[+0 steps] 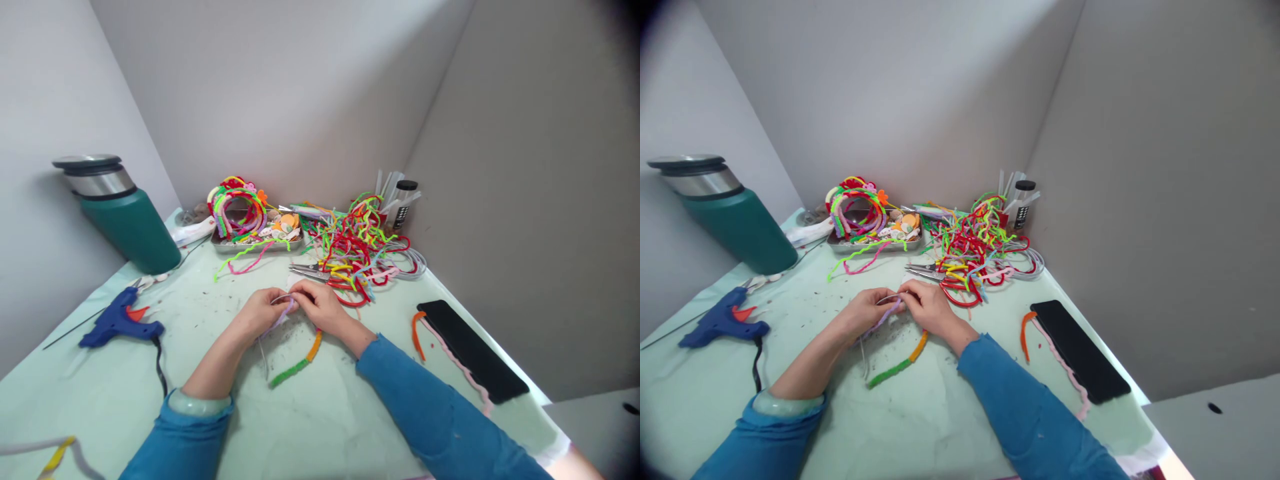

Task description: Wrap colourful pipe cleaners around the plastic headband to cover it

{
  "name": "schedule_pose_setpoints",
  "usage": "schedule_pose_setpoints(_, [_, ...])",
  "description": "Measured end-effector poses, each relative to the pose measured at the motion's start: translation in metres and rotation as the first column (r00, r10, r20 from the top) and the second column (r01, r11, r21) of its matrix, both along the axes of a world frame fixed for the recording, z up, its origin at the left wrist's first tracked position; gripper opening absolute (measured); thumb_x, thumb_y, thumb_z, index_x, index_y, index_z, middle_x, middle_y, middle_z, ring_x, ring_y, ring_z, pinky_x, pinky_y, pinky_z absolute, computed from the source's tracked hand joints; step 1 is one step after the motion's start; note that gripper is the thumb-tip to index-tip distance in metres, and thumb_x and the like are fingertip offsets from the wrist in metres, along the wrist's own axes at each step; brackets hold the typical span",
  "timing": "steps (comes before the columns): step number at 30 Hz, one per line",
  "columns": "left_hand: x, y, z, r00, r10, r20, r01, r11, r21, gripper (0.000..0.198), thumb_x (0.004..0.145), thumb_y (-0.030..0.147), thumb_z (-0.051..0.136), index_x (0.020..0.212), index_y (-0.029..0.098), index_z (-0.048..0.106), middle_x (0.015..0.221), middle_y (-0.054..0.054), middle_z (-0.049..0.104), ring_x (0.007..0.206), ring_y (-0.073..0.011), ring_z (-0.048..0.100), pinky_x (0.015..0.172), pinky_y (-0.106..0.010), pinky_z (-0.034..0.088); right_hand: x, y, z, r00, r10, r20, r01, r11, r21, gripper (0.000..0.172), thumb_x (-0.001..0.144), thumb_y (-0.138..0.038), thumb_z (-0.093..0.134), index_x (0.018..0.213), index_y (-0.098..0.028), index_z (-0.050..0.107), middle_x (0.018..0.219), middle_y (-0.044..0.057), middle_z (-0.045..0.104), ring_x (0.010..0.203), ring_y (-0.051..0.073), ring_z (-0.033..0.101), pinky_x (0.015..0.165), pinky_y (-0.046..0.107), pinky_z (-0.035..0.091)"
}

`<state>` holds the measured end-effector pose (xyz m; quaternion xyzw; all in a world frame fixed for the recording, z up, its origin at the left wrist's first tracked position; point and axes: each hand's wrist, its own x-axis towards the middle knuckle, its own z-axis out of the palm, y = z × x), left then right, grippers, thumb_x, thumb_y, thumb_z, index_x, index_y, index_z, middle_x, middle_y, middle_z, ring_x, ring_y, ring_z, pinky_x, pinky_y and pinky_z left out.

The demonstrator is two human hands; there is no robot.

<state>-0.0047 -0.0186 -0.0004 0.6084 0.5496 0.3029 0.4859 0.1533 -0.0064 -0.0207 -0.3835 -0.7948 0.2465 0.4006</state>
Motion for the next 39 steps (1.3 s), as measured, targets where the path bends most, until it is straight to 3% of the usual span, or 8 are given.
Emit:
schedule_pose_setpoints(10, [-0.003, 0.004, -0.005, 0.996, 0.013, -0.085, -0.011, 1.000, 0.023, 0.054, 0.069, 0.063, 0.045, 0.073, 0.012, 0.062, 0.042, 0.005, 0.042, 0.033, -0.0061, 0.030, 0.035, -0.020, 0.021, 0.001, 0.001, -0.001, 1.000, 0.007, 0.017, -0.008, 1.000, 0.021, 0.015, 0.083, -0.016, 0.043, 0.085, -0.017, 0.058, 0.078, 0.001, 0.060, 0.071, 0.012, 0.053, 0.065, 0.022, 0.038])
schedule_pose_setpoints(14, [-0.003, 0.005, -0.006, 0.998, 0.023, -0.053, -0.021, 0.999, 0.025, 0.054, 0.071, 0.062, 0.041, 0.075, 0.012, 0.062, 0.055, 0.001, 0.055, 0.032, -0.0052, 0.031, 0.033, -0.021, 0.023, 0.001, 0.000, 0.000, 1.000, 0.022, 0.014, -0.022, 1.000, 0.021, 0.015, 0.084, -0.018, 0.044, 0.089, -0.018, 0.059, 0.079, 0.001, 0.060, 0.070, 0.011, 0.052, 0.064, 0.021, 0.037])
schedule_pose_setpoints(23, [-0.002, 0.003, -0.003, 0.985, 0.055, -0.161, -0.043, 0.996, 0.081, 0.054, 0.074, 0.061, 0.038, 0.059, 0.014, 0.060, 0.035, 0.005, 0.037, 0.032, -0.0069, 0.031, 0.037, -0.021, 0.021, -0.001, -0.004, 0.001, 1.000, 0.011, 0.014, -0.011, 1.000, 0.026, 0.013, 0.084, -0.024, 0.047, 0.084, -0.017, 0.059, 0.074, 0.000, 0.059, 0.066, 0.010, 0.050, 0.060, 0.021, 0.035])
schedule_pose_setpoints(39, [0.002, -0.003, 0.009, 0.964, 0.085, -0.252, -0.053, 0.990, 0.132, 0.054, 0.075, 0.057, 0.037, 0.050, 0.015, 0.059, 0.034, 0.003, 0.040, 0.035, -0.0088, 0.034, 0.043, -0.022, 0.026, -0.003, -0.005, 0.000, 0.996, -0.037, 0.087, 0.028, 0.995, 0.097, 0.013, 0.082, -0.024, 0.049, 0.074, -0.016, 0.054, 0.066, -0.001, 0.054, 0.058, 0.009, 0.045, 0.055, 0.020, 0.032])
